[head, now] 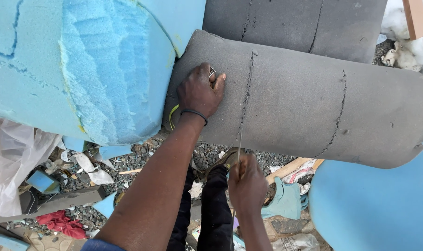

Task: Measuring and marking a piece of grey foam using a tape measure and a pencil, using a wooden slat as a straight edge.

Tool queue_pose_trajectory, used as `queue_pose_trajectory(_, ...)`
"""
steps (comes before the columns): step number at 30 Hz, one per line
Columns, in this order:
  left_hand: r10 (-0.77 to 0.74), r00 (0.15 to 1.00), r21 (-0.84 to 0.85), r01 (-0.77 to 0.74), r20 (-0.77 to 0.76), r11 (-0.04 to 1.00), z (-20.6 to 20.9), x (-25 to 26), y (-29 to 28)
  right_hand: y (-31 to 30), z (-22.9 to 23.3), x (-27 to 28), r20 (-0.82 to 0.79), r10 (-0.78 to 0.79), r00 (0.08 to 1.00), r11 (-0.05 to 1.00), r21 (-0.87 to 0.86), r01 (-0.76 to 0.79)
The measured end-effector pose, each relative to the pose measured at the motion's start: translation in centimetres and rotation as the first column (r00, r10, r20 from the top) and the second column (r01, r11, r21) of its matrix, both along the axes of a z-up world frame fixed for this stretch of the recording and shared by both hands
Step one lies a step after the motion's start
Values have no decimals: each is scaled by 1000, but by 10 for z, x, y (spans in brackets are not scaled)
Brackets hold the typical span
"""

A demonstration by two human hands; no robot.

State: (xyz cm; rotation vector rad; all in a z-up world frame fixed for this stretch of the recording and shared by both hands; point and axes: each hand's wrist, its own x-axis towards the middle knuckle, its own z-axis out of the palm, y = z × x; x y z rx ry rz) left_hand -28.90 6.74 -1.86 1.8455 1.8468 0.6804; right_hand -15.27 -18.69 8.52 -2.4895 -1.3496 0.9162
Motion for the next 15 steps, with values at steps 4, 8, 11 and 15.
queue_pose_trajectory(4, -1, 1000, 25, 1, 4, 1000, 6, 0, 1, 29, -7, 0, 44, -30, 999, 997, -65, 33)
queue_pose_trajectory(8, -5, 1000, 6, 5, -22, 1000, 4, -1, 1, -20, -35, -5, 0, 12, 1000, 999, -51, -12)
queue_pose_trajectory(11, -4, 1000, 9, 4, -16, 1000, 5, -2, -1, -45, -39, -12, -4, 25, 1000, 992, -123, -25)
queue_pose_trajectory(15, 3, 1000, 15, -2, -17, 1000, 5, 0, 1, -41, -33, -9, 5, -10, 1000, 998, -57, 10)
